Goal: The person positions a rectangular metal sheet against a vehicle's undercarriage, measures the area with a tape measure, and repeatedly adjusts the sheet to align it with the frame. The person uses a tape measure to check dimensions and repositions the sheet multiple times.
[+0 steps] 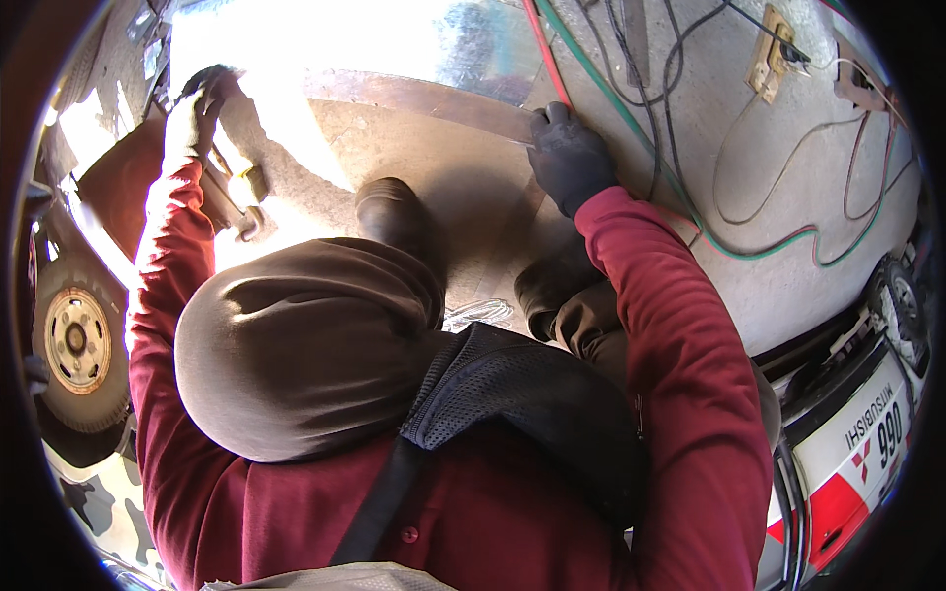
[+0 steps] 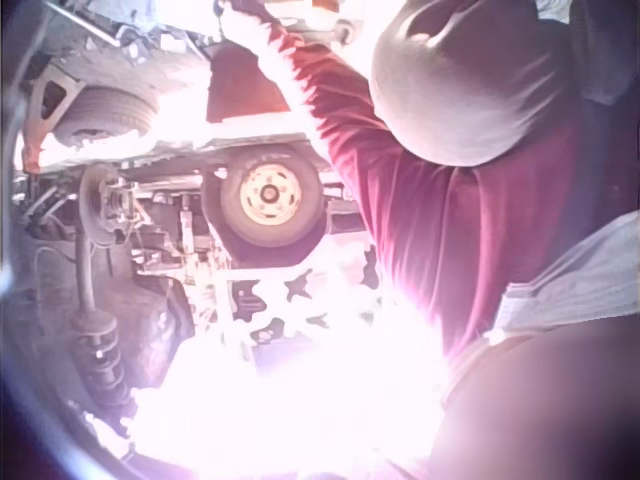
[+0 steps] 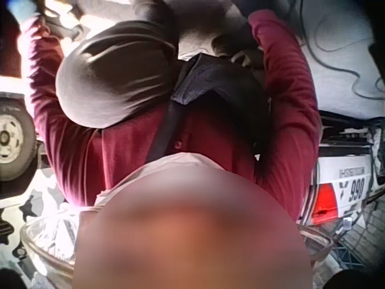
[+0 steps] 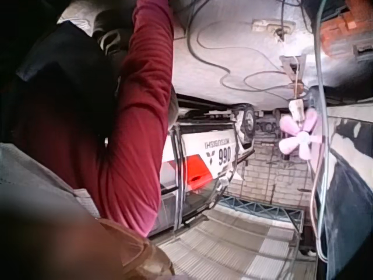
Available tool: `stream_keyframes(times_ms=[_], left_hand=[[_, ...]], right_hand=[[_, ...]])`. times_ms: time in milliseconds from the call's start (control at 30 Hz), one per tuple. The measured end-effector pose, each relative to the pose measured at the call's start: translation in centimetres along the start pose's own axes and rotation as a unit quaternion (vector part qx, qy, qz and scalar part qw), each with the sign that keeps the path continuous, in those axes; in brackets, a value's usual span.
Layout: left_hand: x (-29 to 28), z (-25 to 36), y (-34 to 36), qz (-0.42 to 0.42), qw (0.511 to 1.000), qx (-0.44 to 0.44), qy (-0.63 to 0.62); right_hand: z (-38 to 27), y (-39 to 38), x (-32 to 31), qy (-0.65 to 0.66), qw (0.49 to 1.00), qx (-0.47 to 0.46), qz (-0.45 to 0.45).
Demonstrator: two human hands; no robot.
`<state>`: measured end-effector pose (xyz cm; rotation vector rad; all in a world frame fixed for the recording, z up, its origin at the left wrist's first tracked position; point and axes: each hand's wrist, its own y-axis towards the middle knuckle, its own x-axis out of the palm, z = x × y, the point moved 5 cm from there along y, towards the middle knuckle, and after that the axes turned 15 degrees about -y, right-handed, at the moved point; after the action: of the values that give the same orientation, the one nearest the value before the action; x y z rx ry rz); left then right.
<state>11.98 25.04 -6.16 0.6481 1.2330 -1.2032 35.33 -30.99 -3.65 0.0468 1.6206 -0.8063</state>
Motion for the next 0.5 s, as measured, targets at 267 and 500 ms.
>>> stream_keyframes(times_ms=[267,500], left_hand=[[0.2,0.3,0.1,-0.031,0.996,-0.042,0.069],[-1.2,3.8,0.2,0.064,0.998,0.012,0.019]], right_hand=[[-0.1,0.1,0.6,-0.023,0.999,0.007,-0.022],[0.1,0.1,1.3,-0.029,0.999,0.009,-0.018]])
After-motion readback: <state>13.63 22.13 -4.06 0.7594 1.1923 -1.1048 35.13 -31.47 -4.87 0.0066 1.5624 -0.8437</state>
